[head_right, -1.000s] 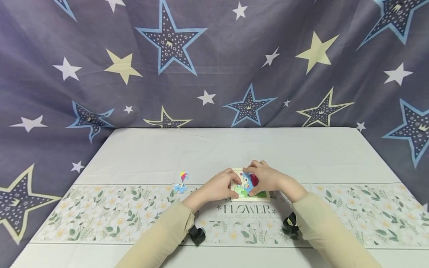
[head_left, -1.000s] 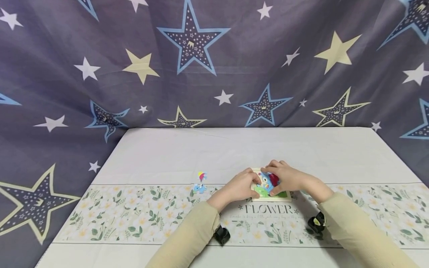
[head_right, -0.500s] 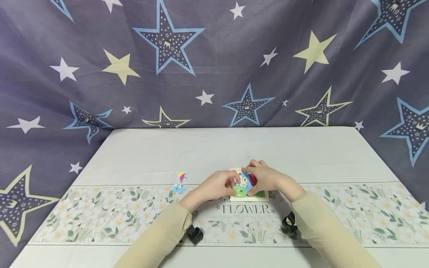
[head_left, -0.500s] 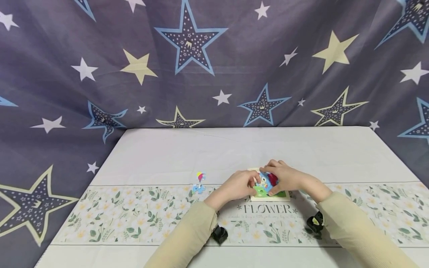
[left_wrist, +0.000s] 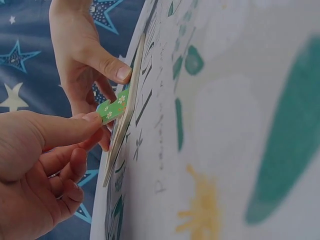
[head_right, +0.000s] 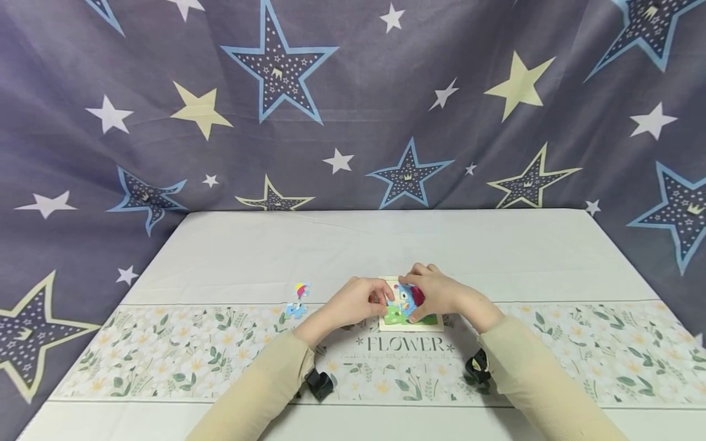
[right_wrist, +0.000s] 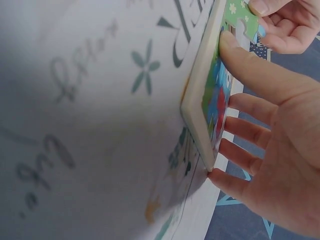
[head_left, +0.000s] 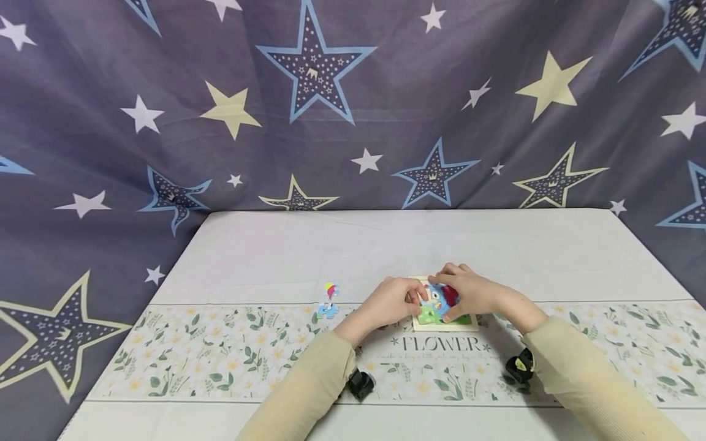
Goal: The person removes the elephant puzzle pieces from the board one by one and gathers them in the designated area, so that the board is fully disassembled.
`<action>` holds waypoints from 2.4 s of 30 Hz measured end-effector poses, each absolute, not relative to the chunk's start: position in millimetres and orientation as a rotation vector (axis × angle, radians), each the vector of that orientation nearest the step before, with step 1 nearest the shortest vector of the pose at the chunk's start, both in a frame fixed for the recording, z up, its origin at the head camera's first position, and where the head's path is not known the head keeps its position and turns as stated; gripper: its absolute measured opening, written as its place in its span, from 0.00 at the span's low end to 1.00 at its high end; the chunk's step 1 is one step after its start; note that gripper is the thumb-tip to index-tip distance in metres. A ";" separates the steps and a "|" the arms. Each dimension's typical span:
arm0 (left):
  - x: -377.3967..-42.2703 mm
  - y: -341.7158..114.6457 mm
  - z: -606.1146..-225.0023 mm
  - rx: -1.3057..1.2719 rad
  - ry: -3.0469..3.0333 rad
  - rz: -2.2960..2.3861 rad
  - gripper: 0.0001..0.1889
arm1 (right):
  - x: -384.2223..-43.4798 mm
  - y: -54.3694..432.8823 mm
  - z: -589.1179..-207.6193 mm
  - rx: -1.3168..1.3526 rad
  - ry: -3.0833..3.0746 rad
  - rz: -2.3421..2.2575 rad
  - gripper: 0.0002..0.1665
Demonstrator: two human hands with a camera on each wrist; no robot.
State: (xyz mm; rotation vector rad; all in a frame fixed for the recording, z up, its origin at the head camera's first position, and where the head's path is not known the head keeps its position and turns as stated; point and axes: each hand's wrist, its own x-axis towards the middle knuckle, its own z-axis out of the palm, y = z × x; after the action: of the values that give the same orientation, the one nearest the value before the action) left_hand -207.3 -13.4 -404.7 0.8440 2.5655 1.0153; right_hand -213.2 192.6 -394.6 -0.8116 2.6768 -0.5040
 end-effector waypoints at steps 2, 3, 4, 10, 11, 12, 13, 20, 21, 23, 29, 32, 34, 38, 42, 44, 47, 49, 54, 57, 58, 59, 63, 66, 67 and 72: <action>-207.6 -14.1 -404.5 0.836 2.563 1.025 0.07 | -213.3 192.2 -394.4 -0.809 2.678 -0.503 0.48; -207.8 -14.4 -404.8 0.834 2.565 1.025 0.07 | -213.4 191.9 -394.5 -0.808 2.677 -0.504 0.48; -208.2 -14.3 -405.1 0.835 2.569 1.023 0.07 | -213.3 192.0 -394.1 -0.807 2.677 -0.504 0.48; -210.1 -16.5 -404.4 0.855 2.583 1.029 0.07 | -213.3 193.2 -394.7 -0.802 2.676 -0.511 0.48; -209.9 -17.5 -403.7 0.854 2.578 1.038 0.07 | -213.3 193.5 -395.1 -0.802 2.676 -0.511 0.48; -209.9 -18.5 -403.3 0.852 2.577 1.045 0.07 | -213.4 193.6 -395.5 -0.802 2.678 -0.510 0.48; -209.9 -19.9 -402.9 0.848 2.573 1.053 0.07 | -213.4 193.7 -395.8 -0.802 2.678 -0.511 0.48; -209.4 -35.7 -399.8 0.860 2.532 1.065 0.06 | -214.4 193.8 -395.1 -0.824 2.673 -0.510 0.47; -209.1 -38.2 -399.1 0.865 2.526 1.063 0.06 | -214.6 194.0 -395.0 -0.824 2.671 -0.509 0.47; -208.9 -43.4 -398.6 0.875 2.519 1.061 0.06 | -215.0 194.1 -394.6 -0.822 2.670 -0.510 0.47; -209.0 -61.4 -398.9 0.867 2.522 1.069 0.06 | -215.9 193.2 -393.6 -0.812 2.685 -0.503 0.47; -209.2 -70.6 -398.0 0.865 2.533 1.064 0.07 | -215.8 192.9 -393.3 -0.801 2.691 -0.494 0.47; -209.2 -76.5 -397.4 0.863 2.536 1.065 0.08 | -215.3 192.8 -393.2 -0.798 2.691 -0.491 0.46; -208.3 -87.8 -396.5 0.856 2.537 1.076 0.08 | -214.2 193.0 -393.3 -0.803 2.691 -0.499 0.46; -206.7 -98.9 -397.1 0.840 2.534 1.076 0.07 | -213.7 192.8 -393.8 -0.810 2.690 -0.505 0.47; -206.0 -104.9 -397.4 0.849 2.525 1.070 0.07 | -213.7 192.6 -394.0 -0.810 2.690 -0.506 0.47; -205.3 -114.1 -396.5 0.884 2.510 1.072 0.07 | -213.6 192.7 -394.4 -0.802 2.692 -0.509 0.47; -204.6 -120.8 -396.3 0.898 2.504 1.082 0.07 | -213.8 192.5 -394.9 -0.793 2.691 -0.512 0.47; -203.5 -137.3 -396.4 0.874 2.505 1.086 0.07 | -214.2 192.5 -395.6 -0.775 2.688 -0.509 0.47; -202.1 -146.3 -394.5 0.836 2.500 1.079 0.07 | -214.4 193.0 -395.8 -0.779 2.687 -0.506 0.47; -201.5 -149.0 -393.6 0.825 2.503 1.071 0.07 | -214.5 193.1 -396.0 -0.783 2.687 -0.506 0.47; -200.9 -151.6 -392.6 0.817 2.506 1.065 0.07 | -214.5 193.2 -396.2 -0.789 2.687 -0.504 0.47; -197.3 -159.7 -389.3 0.783 2.501 1.057 0.07 | -214.7 193.9 -396.8 -0.798 2.691 -0.496 0.47; -194.0 -165.0 -391.4 0.755 2.463 1.074 0.06 | -214.3 194.3 -396.8 -0.793 2.691 -0.498 0.47; -192.7 -166.6 -392.7 0.745 2.450 1.081 0.06 | -214.0 194.3 -396.8 -0.792 2.690 -0.501 0.46; -189.7 -175.2 -400.6 0.720 2.429 1.110 0.06 | -213.5 193.5 -397.0 -0.796 2.691 -0.506 0.46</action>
State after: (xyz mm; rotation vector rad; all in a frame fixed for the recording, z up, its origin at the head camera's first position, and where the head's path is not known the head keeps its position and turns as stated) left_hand -189.7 -175.2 -400.6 0.7201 2.4286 1.1103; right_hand -213.5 193.5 -397.0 -0.7956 2.6905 -0.5059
